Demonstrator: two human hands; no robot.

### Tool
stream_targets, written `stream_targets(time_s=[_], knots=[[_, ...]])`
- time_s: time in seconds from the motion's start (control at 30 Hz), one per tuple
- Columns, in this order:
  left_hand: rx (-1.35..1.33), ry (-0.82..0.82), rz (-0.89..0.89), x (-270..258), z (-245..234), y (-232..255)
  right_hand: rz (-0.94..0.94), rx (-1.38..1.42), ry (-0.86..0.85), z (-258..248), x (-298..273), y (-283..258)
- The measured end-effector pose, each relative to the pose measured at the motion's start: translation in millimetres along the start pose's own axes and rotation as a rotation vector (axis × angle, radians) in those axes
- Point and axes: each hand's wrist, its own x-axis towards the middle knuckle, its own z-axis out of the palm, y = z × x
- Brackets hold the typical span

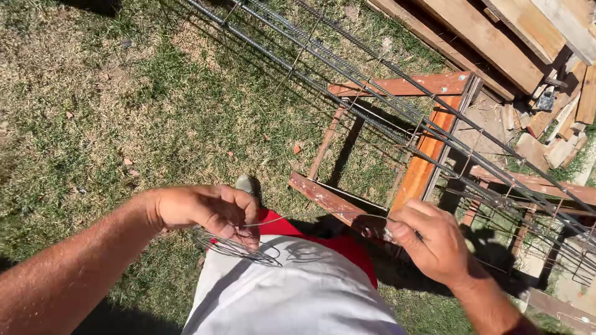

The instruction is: The person ties rebar rods together using wire and pliers. They wrap the wire around the intersection of the rods and twist it with pliers to secure the connection. The person moves along the rebar structure to tie multiple points.

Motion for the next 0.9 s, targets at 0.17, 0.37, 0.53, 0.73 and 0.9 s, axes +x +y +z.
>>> stream_targets(time_s=[0.17,0.37,0.53,0.73,0.9], knots=[[-0.401,-0.06,0.457,21,18,9,-0.053,0.158,0.138,19,1,-5],[-0.616,0.29,0.81,50,17,-5,-0.065,0.103,0.165,43,9,-1],[-0.253,0.741,0.779,45,-8,26,-0.202,0.099,0.056,44,29,15],[0.053,0.573,0.757,17,9,52,-0.299,0.339,-0.149,-19,45,53],[1.894,0.655,-0.088,-2,11,-1,-0.156,0.32,-0.548,-67,35,150]])
